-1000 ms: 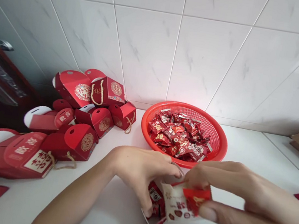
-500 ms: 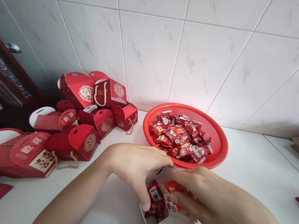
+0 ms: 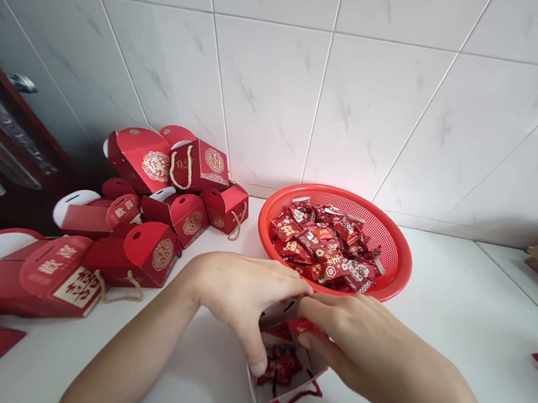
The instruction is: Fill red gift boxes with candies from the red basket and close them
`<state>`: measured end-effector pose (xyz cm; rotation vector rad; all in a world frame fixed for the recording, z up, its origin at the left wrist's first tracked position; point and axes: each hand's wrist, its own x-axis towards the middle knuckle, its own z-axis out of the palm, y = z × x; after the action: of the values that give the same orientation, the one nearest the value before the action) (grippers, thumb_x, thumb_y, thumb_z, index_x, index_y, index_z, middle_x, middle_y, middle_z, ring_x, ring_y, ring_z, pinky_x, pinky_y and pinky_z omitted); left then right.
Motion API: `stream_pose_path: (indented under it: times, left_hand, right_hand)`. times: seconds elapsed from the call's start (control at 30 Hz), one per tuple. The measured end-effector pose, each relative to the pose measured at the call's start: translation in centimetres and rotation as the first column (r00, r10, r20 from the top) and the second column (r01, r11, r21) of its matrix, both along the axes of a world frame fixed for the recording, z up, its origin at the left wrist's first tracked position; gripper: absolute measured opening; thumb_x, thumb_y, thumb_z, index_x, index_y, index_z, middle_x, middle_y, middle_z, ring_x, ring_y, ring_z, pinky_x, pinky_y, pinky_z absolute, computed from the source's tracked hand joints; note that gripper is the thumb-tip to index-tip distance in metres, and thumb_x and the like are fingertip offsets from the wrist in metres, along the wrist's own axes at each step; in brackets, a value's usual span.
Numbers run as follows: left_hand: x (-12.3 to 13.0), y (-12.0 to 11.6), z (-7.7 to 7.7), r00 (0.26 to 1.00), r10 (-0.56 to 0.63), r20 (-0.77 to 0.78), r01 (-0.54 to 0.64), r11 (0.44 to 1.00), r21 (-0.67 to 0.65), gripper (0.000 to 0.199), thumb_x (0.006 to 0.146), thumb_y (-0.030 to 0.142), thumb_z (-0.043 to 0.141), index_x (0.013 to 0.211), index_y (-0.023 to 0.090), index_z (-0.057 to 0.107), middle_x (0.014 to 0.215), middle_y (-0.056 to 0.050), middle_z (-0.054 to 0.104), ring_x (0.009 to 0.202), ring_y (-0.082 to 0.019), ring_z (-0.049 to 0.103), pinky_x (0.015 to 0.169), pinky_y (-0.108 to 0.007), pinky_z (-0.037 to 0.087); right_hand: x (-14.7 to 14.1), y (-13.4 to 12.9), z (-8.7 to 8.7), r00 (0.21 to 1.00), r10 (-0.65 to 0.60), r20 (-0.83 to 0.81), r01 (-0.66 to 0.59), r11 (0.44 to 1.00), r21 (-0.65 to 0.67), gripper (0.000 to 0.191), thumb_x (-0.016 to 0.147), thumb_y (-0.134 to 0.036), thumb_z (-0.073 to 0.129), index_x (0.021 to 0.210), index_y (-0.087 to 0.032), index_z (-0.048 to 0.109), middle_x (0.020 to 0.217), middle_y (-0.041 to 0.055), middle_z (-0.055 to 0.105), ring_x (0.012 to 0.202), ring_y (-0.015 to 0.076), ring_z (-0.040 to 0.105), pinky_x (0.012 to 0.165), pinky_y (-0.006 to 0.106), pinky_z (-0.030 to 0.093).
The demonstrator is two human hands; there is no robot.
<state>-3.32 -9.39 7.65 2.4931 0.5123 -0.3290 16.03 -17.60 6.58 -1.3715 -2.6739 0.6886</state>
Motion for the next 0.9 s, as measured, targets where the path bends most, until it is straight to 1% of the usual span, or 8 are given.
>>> stream_pose_path:
  times: [0.13,0.23,0.37,0.47,0.63,0.7,0.77,0.9]
  left_hand:
    - [0.1,0.0,0.2,1.0,0.026,-0.017,-0.027,0.997,-0.067,0.059,0.062,0.037,0.091,0.109,0.018,0.061,0.099,-0.002,0.069,0.087,-0.021,0.064,0.066,-0.025,0.045]
    - [0.3,0.2,0.2,0.999,0.014,-0.037,-0.016,0.997,-0.071,0.036,0.067,0.029,0.085,0.094,0.018,0.064,0.089,-0.001,0.068,0.078,-0.019,0.062,0.061,-0.024,0.043]
    - [0.6,0.1,-0.7,0.993,-0.113,-0.021,0.108,0.983,-0.148,0.003,0.077,0.015,0.07,0.077,0.018,0.07,0.076,0.001,0.069,0.067,-0.014,0.059,0.058,-0.024,0.042]
    - [1.1,-0.5,-1.9,0.986,-0.167,-0.003,0.165,0.975,-0.146,0.013,0.079,0.012,0.067,0.07,0.019,0.073,0.073,0.002,0.072,0.065,-0.013,0.06,0.058,-0.024,0.042]
    - [2.6,-1.8,-3.4,0.977,-0.18,-0.115,0.17,0.981,-0.092,0.009,0.075,0.017,0.071,0.067,0.022,0.069,0.068,0.004,0.073,0.063,-0.015,0.061,0.054,-0.026,0.041]
    - [3.1,-2.0,-3.4,0.967,-0.182,-0.176,0.177,0.983,-0.043,0.018,0.074,0.02,0.069,0.06,0.021,0.059,0.065,0.002,0.069,0.059,-0.016,0.057,0.05,-0.027,0.039]
    - [3.3,-2.0,-3.2,0.967,-0.139,-0.213,0.142,0.99,-0.002,0.024,0.076,0.02,0.065,0.056,0.021,0.052,0.061,0.0,0.064,0.055,-0.016,0.052,0.046,-0.028,0.037]
    - [2.9,-1.2,-2.4,0.982,-0.113,-0.153,0.113,0.994,-0.012,0.017,0.081,0.015,0.06,0.065,0.019,0.058,0.066,0.0,0.066,0.056,-0.015,0.052,0.048,-0.027,0.037]
  right_hand:
    - [0.7,-0.4,0.1,0.996,-0.051,0.066,0.048,0.998,0.05,0.023,0.104,-0.022,0.046,0.089,-0.02,0.065,0.08,0.0037,0.068,0.068,0.0165,0.062,0.06,0.026,0.041]
    - [0.8,-0.7,0.1,0.999,-0.03,0.041,0.027,0.997,0.074,0.024,0.104,-0.023,0.046,0.092,-0.021,0.067,0.081,0.0045,0.069,0.069,0.0171,0.063,0.06,0.026,0.043]
    - [1.0,-0.7,0.2,1.0,0.017,0.019,-0.019,0.997,0.081,0.025,0.104,-0.022,0.045,0.094,-0.022,0.068,0.08,0.0039,0.069,0.068,0.0169,0.063,0.061,0.026,0.043]
    - [1.3,-0.6,0.3,0.999,0.037,0.032,-0.039,0.996,0.075,0.023,0.103,-0.019,0.047,0.094,-0.022,0.068,0.08,0.0031,0.069,0.068,0.0164,0.063,0.062,0.025,0.043]
    - [1.8,-0.5,0.2,0.998,0.03,0.054,-0.032,0.999,0.036,0.023,0.102,-0.02,0.049,0.086,-0.021,0.066,0.08,0.0034,0.068,0.069,0.0164,0.063,0.063,0.026,0.043]
    - [1.9,-0.5,0.2,0.998,0.032,0.052,-0.033,0.999,0.023,0.024,0.102,-0.02,0.049,0.084,-0.021,0.066,0.079,0.0032,0.068,0.069,0.0162,0.062,0.063,0.026,0.043]
    - [1.9,-0.6,0.3,0.998,0.036,0.059,-0.037,0.999,0.013,0.023,0.102,-0.02,0.05,0.084,-0.02,0.065,0.079,0.0029,0.067,0.069,0.016,0.061,0.063,0.026,0.043]
    - [2.0,-0.6,0.4,0.997,0.043,0.064,-0.043,0.999,0.007,0.02,0.101,-0.02,0.051,0.086,-0.021,0.065,0.082,0.0025,0.068,0.069,0.0158,0.061,0.063,0.026,0.043]
